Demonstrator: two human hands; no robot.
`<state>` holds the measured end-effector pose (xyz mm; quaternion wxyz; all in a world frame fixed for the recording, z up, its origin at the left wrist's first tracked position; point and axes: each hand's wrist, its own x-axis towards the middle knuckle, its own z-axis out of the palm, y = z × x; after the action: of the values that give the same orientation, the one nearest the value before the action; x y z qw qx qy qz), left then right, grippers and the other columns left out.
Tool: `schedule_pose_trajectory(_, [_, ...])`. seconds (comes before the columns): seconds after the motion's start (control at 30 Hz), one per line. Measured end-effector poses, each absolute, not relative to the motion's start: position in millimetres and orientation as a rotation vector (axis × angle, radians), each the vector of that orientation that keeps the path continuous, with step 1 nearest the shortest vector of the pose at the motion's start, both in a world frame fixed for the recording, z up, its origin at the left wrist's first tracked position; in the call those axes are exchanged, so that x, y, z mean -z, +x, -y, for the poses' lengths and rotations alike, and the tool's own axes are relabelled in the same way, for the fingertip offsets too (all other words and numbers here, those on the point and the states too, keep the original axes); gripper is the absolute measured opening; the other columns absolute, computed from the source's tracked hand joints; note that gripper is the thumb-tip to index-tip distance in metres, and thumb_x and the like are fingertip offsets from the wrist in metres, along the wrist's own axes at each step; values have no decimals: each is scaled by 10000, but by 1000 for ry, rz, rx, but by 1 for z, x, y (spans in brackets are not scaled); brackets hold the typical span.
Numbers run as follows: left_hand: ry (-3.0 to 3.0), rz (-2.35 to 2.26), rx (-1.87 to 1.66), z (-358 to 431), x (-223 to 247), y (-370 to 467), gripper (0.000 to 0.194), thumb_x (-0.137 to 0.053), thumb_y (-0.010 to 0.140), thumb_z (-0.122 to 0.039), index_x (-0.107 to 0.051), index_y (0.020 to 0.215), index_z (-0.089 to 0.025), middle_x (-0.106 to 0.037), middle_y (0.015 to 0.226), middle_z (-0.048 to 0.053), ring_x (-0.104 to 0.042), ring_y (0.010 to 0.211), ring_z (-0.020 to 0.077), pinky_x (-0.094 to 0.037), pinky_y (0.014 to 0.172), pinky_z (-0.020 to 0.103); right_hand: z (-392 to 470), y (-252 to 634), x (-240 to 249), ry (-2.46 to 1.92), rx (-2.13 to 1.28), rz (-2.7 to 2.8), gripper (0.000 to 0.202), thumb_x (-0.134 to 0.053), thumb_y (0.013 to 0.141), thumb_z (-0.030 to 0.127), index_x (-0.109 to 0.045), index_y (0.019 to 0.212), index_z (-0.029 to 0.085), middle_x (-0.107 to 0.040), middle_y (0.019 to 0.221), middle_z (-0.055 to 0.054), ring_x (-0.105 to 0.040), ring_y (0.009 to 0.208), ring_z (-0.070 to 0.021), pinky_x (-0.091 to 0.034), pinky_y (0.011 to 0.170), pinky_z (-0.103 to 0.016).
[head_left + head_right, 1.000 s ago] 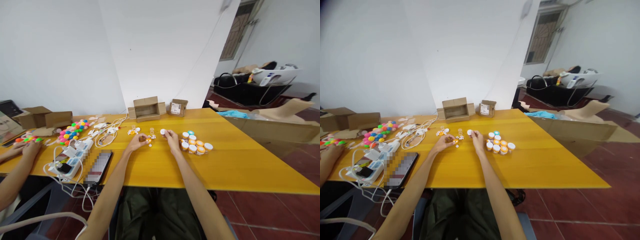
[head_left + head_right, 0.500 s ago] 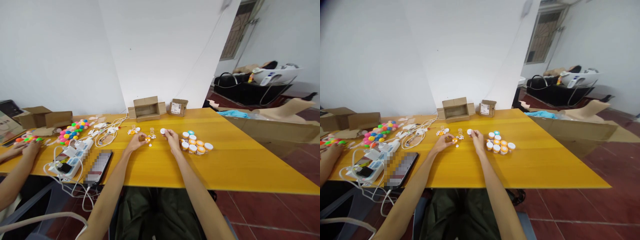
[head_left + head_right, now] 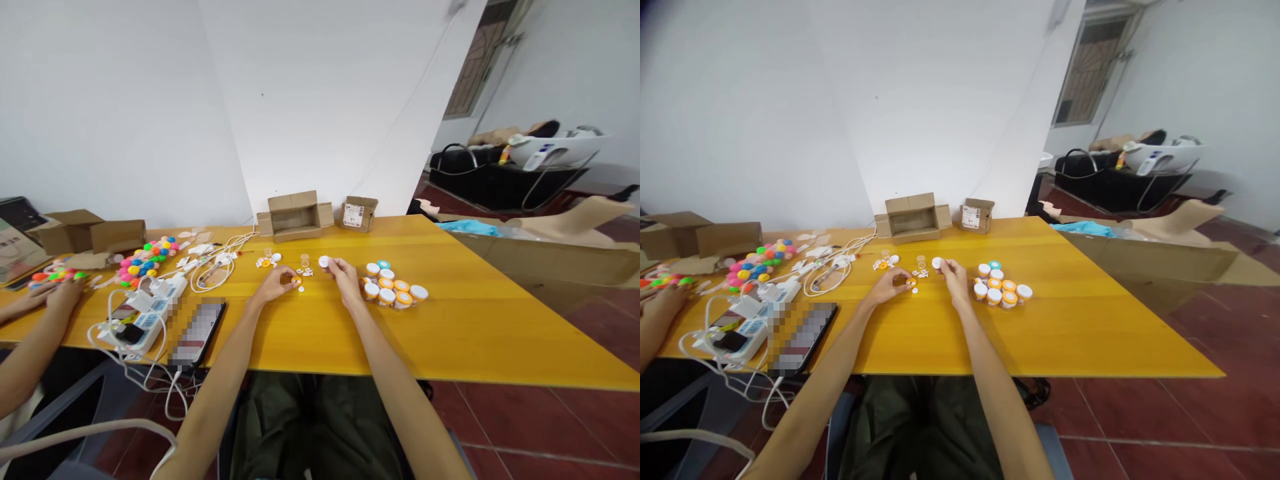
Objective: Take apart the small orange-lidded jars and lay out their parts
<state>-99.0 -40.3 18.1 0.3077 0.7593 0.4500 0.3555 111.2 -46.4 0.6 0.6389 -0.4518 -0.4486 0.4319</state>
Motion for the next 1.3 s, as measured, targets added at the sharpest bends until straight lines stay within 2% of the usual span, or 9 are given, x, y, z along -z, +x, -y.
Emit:
schedule_pose_trajectory(0.27, [2139,-1212,-1193,51,-21,-77,117,-646,855,-313,-704,926,-240,-698,971,53,-609,964,221,-467,912,363,53,99,-3,-956,-1080,1185,432,-694,657,654,-674,700,224,-715,705,-26,-650,718,-209,-480,645,-309])
schedule_pose_trajectory(0.5, [2165,-1176,-1291,55,-21,-69,155,-630,876,-337,-701,991,-260,-671,1017,71,-592,990,238,-452,946,385,60,96,-8,-915,-1145,1215,413,-710,655,635,-681,702,226,-717,708,-24,-653,732,-203,-486,663,-306])
schedule_pose_trajectory(0.67, [2247,-1192,-1289,55,-18,-68,132,-594,903,-310,-710,945,-261,-654,1008,66,-597,999,223,-460,945,363,62,94,-9,-896,-1136,1212,413,-724,641,636,-677,682,228,-716,694,-21,-647,707,-198,-488,659,-309])
schedule_pose_trajectory(1.03, [2577,-967,-1637,50,-10,-67,142,-547,938,-228,-687,912,-233,-657,916,49,-630,872,171,-526,782,322,61,96,-9,-877,-1171,1242,428,-748,623,646,-684,674,226,-685,685,-14,-600,695,-177,-460,653,-289])
schedule_pose_trajectory(1.3, [2594,-997,-1605,51,-11,-66,141,-566,918,-198,-701,918,-236,-660,859,37,-645,832,163,-532,759,308,59,95,-4,-882,-1097,1286,396,-728,670,612,-658,634,224,-634,634,4,-560,661,-165,-451,643,-284])
